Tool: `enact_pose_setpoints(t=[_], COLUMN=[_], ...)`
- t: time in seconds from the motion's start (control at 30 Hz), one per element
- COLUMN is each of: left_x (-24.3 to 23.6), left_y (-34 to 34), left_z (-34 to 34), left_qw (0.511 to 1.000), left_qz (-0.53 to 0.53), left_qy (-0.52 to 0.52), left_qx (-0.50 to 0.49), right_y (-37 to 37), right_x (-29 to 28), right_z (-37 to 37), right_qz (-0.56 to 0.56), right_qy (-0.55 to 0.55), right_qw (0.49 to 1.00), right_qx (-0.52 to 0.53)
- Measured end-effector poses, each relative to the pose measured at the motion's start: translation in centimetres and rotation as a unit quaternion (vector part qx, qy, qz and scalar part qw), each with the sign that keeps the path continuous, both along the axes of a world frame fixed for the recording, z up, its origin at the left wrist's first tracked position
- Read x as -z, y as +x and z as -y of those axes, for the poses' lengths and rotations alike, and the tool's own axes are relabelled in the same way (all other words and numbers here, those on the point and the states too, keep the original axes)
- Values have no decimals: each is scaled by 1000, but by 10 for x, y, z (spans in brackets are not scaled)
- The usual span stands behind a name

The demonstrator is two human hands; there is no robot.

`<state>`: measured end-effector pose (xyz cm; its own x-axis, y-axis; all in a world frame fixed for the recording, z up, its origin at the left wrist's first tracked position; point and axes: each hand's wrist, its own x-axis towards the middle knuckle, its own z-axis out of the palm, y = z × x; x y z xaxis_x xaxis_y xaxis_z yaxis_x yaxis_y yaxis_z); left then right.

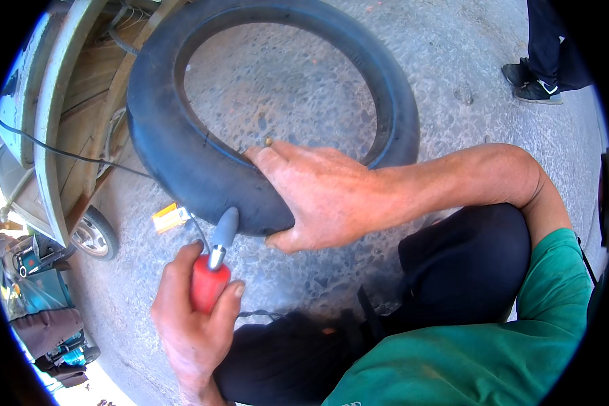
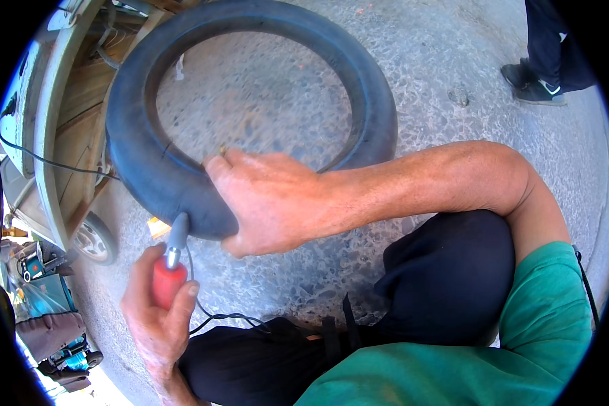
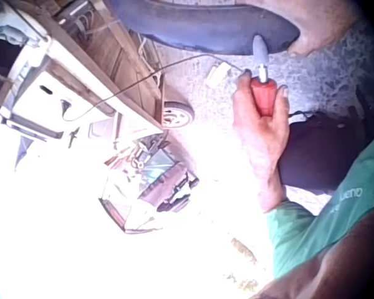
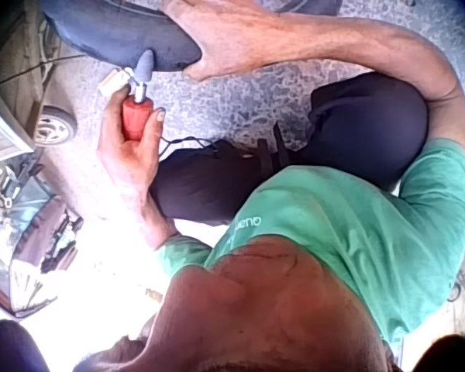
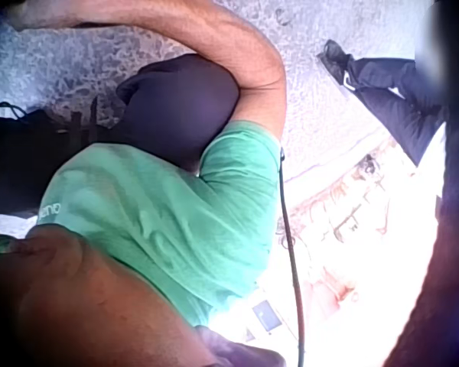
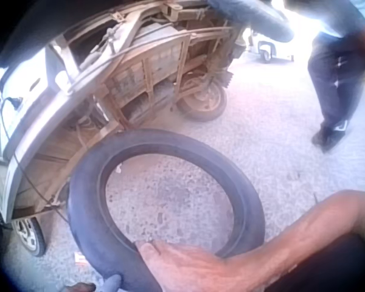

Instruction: The person uses a red electric heat gun to apply heat to the surface of a black rubber tire. After heating, the person picks up a yellow box of tire repair patches, opens it, and removes a patch from the packaging.

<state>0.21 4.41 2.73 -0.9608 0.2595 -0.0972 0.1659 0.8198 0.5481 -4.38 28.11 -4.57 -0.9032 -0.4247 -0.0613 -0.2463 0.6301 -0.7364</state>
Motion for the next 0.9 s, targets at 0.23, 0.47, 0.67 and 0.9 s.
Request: enact_pose_setpoints(t=[0.23, 0.47, 0.67, 0.9], left_x=[4, 3, 2, 1], left_y=[-4, -1, -1, 0], left_z=[3, -2, -2, -1], left_qw=[1000, 1000, 1000, 1000], left_qz=[-10, 0, -5, -6], left_qy=[13, 5, 14, 17], left_qx=[3, 13, -20, -18], right_y=[-1, -1, 1, 0], right_x=[2, -1, -1, -5], right_z=[0, 0, 0, -1], right_qz=[-15, 27, 18, 45], right_qy=[-8, 2, 17, 0], right_qw=[1000, 1000, 1000, 999], right_qx=[11, -2, -2, -5])
